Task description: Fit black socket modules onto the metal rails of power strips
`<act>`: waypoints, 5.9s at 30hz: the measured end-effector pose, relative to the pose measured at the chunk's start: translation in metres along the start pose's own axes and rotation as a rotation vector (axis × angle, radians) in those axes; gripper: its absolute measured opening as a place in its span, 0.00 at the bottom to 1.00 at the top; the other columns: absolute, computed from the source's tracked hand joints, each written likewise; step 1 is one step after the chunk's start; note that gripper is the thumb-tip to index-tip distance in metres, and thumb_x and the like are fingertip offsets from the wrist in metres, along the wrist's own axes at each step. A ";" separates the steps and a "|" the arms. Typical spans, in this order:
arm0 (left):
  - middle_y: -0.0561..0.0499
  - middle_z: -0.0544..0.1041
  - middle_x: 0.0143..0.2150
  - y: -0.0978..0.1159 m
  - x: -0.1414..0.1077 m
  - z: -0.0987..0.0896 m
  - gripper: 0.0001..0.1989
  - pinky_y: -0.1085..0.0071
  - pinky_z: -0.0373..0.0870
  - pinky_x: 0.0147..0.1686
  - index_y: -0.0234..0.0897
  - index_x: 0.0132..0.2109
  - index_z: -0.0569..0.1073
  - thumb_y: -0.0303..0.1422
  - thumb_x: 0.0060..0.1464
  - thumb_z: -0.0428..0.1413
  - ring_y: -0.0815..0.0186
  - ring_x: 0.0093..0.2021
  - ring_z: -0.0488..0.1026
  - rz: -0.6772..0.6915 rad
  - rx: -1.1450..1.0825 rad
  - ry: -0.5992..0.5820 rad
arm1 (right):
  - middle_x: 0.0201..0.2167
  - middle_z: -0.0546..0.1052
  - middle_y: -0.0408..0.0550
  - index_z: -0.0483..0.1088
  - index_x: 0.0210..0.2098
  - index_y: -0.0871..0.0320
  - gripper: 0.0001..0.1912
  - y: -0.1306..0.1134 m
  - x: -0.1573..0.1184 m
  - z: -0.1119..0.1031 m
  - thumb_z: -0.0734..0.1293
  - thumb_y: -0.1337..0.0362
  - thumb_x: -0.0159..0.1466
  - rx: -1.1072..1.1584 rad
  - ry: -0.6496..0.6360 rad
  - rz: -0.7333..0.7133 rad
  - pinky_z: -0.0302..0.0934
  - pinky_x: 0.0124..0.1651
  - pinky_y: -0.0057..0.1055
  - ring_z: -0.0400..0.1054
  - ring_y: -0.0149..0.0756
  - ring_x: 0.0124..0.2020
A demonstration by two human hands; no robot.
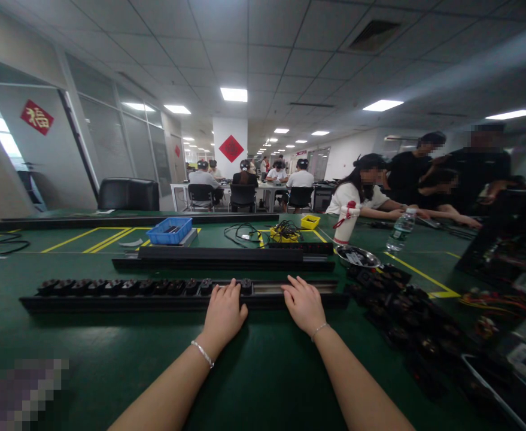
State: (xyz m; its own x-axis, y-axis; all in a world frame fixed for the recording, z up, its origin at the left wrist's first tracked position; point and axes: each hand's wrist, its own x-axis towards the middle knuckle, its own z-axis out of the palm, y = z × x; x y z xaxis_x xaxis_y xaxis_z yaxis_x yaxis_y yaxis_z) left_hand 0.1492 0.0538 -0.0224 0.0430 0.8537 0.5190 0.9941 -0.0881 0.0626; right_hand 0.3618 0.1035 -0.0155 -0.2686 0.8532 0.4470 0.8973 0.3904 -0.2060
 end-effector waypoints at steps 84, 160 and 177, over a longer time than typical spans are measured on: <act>0.46 0.61 0.59 0.004 -0.003 -0.005 0.26 0.60 0.52 0.51 0.53 0.56 0.62 0.35 0.48 0.53 0.58 0.51 0.64 0.005 0.010 -0.077 | 0.43 0.72 0.48 0.65 0.47 0.54 0.18 -0.053 -0.006 0.004 0.57 0.70 0.57 0.003 -0.087 -0.179 0.44 0.53 0.34 0.61 0.36 0.46; 0.47 0.60 0.60 0.007 -0.004 -0.006 0.23 0.58 0.51 0.52 0.51 0.54 0.64 0.32 0.49 0.51 0.57 0.51 0.64 0.013 0.026 -0.086 | 0.37 0.75 0.47 0.71 0.36 0.54 0.13 -0.054 0.014 0.005 0.60 0.57 0.58 0.125 0.159 0.233 0.49 0.49 0.36 0.63 0.38 0.44; 0.46 0.61 0.60 0.006 -0.004 -0.001 0.24 0.58 0.51 0.52 0.52 0.54 0.64 0.32 0.48 0.52 0.57 0.51 0.64 0.019 0.055 -0.066 | 0.38 0.75 0.46 0.71 0.35 0.54 0.11 -0.049 0.015 0.006 0.61 0.58 0.55 0.177 0.177 0.267 0.49 0.49 0.34 0.63 0.38 0.44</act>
State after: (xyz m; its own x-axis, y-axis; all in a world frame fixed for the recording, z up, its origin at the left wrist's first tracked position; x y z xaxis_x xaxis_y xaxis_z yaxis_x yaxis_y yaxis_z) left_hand 0.1550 0.0489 -0.0231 0.0661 0.8843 0.4622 0.9970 -0.0775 0.0057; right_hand 0.3115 0.0988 -0.0035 0.0458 0.8665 0.4972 0.8488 0.2287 -0.4767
